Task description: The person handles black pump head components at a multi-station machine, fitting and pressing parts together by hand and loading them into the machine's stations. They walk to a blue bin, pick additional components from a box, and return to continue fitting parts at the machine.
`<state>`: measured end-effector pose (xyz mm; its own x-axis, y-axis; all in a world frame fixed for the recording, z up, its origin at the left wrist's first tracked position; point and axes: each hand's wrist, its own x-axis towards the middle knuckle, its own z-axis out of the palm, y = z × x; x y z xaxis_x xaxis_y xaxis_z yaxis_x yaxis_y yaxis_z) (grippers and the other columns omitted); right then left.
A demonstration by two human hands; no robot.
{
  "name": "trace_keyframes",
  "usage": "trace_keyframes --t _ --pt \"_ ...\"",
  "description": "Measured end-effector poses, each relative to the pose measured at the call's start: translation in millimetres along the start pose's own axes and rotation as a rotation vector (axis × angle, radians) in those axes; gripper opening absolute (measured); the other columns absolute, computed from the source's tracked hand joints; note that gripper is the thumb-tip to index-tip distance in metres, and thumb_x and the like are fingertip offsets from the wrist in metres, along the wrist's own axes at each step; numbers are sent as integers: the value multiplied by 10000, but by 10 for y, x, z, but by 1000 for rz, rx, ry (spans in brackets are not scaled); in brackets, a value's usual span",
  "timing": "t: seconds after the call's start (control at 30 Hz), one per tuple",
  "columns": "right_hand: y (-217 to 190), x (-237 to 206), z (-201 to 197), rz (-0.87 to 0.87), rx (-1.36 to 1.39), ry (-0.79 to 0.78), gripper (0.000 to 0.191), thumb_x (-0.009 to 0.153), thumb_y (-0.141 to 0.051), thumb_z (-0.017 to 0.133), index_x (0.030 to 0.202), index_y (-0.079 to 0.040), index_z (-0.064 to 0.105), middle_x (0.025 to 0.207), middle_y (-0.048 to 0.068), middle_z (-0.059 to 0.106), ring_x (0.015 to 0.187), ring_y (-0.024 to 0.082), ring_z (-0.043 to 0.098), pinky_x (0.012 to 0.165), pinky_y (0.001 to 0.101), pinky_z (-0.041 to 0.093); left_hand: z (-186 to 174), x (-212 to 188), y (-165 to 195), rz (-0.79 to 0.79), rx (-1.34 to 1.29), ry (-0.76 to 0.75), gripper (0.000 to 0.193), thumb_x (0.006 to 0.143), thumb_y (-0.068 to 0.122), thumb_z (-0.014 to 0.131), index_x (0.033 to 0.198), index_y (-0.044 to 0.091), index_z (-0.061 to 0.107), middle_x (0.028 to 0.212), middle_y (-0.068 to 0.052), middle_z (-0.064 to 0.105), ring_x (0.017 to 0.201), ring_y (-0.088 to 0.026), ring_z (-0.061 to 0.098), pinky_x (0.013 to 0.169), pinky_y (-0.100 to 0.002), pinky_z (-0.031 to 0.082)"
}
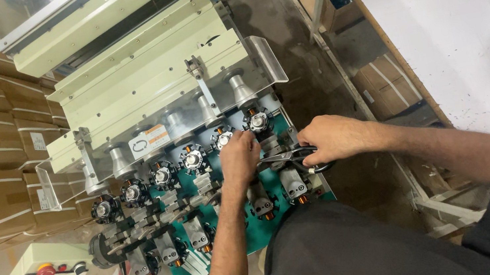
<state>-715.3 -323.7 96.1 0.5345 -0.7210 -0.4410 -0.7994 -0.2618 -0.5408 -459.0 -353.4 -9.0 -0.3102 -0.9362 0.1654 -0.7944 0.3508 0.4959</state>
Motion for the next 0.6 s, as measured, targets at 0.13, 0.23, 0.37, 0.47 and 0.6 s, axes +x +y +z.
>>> trace_keyframes --t 0.13,0.23,0.37,0.47,0.6 --pt "-29 35 -18 71 5 -70 413 812 -404 712 990 -32 708 803 183 736 785 354 735 747 455 583 -23 80 14 130 -36 -68 129 844 134 692 951 97 753 930 -104 698 789 -338 698 723 -446 569" --pt "-26 48 3 50 -17 -36 421 807 -411 720 986 -31 712 805 193 732 794 369 720 754 462 574 -122 154 47 148 29 -138 147 855 147 668 960 115 765 936 -107 708 799 -344 700 720 -456 569" --pt "-1 89 -6 61 -2 -25 431 798 -428 719 982 -38 715 805 192 732 789 366 725 752 466 576 -334 111 80 -30 -22 -306 243 887 225 654 1092 176 777 776 -135 717 787 -367 698 741 -493 547" --pt "-26 145 3 82 37 3 443 802 -444 716 970 -34 715 791 206 727 782 370 727 748 473 574 -458 9 50 -363 -43 -58 227 894 307 702 1056 163 768 794 -123 726 799 -364 707 703 -490 542" --pt "-173 315 87 31 -11 129 459 756 -421 747 963 -15 687 784 222 715 790 408 702 734 502 551 -489 -78 -139 -515 -49 28 247 854 329 763 963 107 758 785 -101 754 782 -313 724 705 -446 541"
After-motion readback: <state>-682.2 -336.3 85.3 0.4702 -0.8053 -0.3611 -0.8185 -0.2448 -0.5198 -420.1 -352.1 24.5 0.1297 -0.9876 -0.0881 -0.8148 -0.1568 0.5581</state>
